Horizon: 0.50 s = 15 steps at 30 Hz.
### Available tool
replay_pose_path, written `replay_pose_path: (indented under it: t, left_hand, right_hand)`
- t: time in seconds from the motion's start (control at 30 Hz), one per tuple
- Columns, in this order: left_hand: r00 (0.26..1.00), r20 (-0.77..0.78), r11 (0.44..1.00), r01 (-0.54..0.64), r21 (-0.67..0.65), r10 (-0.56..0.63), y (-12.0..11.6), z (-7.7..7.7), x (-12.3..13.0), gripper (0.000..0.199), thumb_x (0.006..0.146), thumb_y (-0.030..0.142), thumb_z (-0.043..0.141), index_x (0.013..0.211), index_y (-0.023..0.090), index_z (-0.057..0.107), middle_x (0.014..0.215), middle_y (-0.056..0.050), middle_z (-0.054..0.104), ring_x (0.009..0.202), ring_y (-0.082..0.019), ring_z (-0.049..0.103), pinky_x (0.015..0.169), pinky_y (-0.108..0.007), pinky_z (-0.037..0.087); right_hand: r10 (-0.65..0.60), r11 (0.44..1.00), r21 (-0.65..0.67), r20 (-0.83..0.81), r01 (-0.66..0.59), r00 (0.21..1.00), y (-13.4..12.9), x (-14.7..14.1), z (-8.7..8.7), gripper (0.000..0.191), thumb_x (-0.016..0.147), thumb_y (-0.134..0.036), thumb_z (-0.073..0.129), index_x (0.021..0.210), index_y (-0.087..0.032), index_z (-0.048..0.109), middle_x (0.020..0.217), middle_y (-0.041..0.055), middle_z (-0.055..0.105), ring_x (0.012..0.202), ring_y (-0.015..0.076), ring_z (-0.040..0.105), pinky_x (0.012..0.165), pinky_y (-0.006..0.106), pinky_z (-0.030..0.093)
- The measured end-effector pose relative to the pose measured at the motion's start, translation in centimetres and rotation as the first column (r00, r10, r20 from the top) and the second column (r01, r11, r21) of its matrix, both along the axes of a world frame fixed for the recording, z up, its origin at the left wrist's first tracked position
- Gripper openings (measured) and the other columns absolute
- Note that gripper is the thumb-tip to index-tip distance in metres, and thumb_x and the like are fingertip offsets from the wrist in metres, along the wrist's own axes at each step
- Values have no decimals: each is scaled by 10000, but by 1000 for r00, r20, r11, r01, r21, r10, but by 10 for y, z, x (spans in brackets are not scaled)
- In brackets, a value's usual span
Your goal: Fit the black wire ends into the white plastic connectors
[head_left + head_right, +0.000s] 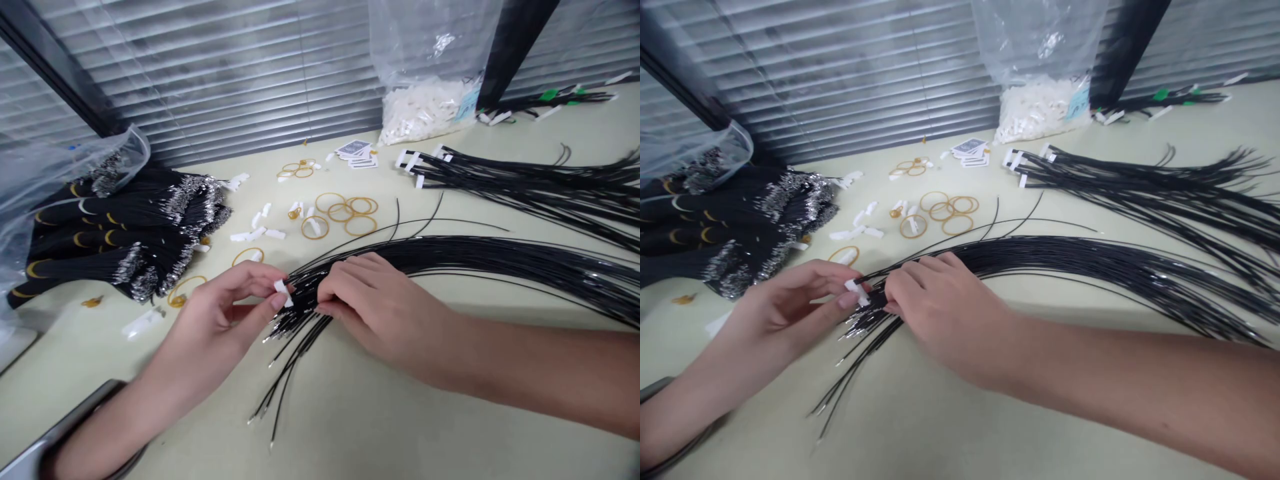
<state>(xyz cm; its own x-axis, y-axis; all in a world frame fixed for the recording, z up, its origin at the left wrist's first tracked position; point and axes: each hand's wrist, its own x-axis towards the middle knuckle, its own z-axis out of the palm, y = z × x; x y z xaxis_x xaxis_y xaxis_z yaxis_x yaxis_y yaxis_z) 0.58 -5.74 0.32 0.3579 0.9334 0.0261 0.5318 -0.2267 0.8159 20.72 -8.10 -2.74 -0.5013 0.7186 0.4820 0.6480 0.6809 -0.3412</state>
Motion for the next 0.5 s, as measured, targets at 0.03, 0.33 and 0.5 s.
replay_pose_path:
  t: [0.03,0.33,0.5]
  left_hand:
    - [1000,-6,1000,1,8,-1,0,1,0,159,817,302,609,938,200,596,859,-17,666,798,-125,623,653,-170,496]
    - [1000,27,999,11,-37,-10,-2,3,1,120,808,263,625,921,225,612,807,25,678,742,-80,626,631,-110,486]
    - [998,65,999,14,-50,-11,-5,3,2,115,803,254,623,915,230,624,814,18,694,741,-89,635,626,-120,497]
  right_hand:
    - [-7,1000,0,-8,7,1000,0,0,0,200,940,-168,404,804,-117,542,750,16,543,714,124,462,705,289,313]
    - [-11,991,132,83,0,997,1,1,-4,128,840,-30,478,851,-114,573,800,43,497,771,144,419,723,283,355]
    - [20,971,236,112,-46,993,1,0,-4,173,789,36,474,827,-96,580,771,43,475,748,146,390,693,281,355]
